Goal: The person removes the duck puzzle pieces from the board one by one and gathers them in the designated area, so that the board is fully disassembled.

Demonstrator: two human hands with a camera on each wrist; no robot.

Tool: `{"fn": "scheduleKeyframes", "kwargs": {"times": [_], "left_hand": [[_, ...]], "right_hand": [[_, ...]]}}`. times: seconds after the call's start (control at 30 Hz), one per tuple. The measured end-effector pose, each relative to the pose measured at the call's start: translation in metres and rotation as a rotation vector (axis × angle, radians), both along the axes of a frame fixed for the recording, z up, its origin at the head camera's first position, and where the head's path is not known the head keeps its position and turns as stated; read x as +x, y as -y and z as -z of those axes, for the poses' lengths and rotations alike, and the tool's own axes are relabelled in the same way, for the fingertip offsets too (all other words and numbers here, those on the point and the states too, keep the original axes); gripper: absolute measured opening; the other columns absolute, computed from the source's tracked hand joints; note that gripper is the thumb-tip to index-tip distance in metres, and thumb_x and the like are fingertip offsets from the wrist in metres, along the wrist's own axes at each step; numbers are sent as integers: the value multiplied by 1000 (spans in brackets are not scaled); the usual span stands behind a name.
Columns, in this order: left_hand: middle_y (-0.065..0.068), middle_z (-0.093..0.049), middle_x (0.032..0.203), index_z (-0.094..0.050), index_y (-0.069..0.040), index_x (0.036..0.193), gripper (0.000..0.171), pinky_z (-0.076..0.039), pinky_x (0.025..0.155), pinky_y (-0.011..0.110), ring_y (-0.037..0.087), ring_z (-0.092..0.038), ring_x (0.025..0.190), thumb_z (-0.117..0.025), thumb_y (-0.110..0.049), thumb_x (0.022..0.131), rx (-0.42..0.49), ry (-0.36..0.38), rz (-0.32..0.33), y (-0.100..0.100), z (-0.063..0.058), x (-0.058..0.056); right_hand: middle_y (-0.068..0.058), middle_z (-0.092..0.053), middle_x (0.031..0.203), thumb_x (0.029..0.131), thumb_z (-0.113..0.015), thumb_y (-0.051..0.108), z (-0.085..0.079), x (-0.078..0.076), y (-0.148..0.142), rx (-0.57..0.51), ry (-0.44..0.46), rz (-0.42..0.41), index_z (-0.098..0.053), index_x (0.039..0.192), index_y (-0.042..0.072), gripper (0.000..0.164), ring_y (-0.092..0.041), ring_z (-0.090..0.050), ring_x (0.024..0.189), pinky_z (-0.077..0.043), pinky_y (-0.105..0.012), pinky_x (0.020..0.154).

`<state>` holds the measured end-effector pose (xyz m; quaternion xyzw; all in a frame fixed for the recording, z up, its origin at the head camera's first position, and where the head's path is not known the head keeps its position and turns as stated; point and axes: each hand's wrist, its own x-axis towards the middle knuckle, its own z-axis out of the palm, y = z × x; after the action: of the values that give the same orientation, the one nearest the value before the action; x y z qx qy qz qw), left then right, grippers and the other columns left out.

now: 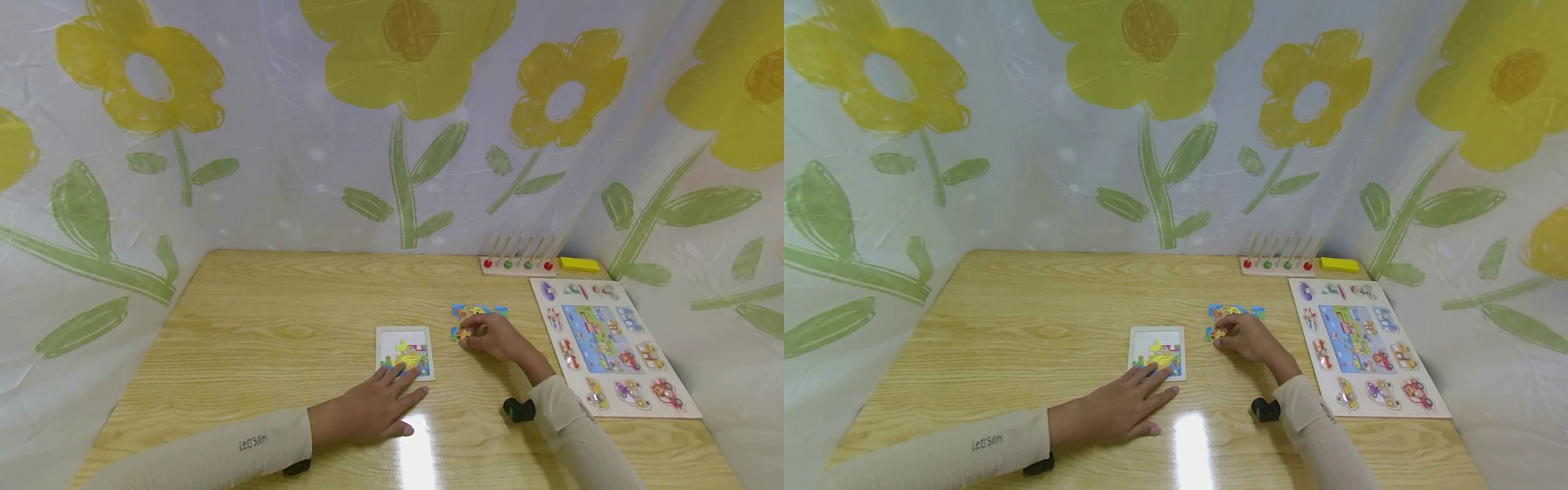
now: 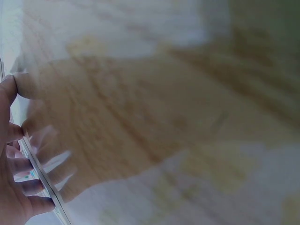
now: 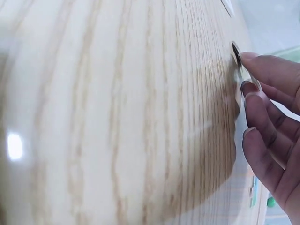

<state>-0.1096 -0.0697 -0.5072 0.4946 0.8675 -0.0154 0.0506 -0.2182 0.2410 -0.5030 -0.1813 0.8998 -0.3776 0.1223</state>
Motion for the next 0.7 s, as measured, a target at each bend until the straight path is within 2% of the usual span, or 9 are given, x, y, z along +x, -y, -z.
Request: {"fn": "scheduleKeyframes", "kwargs": {"times": [0.3, 0.53, 0.7], "left_hand": [[17, -24, 165, -30, -16, 159, 64, -39, 114, 51, 40, -31, 149, -29, -54, 107, -5, 26, -6, 0, 0, 0], [16, -25, 165, -31, -16, 159, 64, -39, 114, 51, 39, -31, 149, -29, -54, 107, -6, 11, -5, 0, 0, 0], [17, -25, 165, -31, -16, 159, 64, -40, 113, 51, 40, -32, 148, -29, -54, 107, 6, 4, 1, 0, 0, 0]], "right_hand": [[-6, -67, 96, 90, -76, 15, -2, -2, -1, 54, -14, -10, -72, 114, 2, 28, -15, -58, 81, -50, -28, 68], [-7, -69, 103, 91, -75, 15, -4, -3, -2, 91, -23, -21, -73, 117, 3, 28, -20, -61, 95, -52, -35, 79], [-8, -69, 104, 91, -76, 14, -5, -3, -2, 92, -25, -24, -74, 116, 4, 28, -22, -61, 97, -52, -38, 82]]}}
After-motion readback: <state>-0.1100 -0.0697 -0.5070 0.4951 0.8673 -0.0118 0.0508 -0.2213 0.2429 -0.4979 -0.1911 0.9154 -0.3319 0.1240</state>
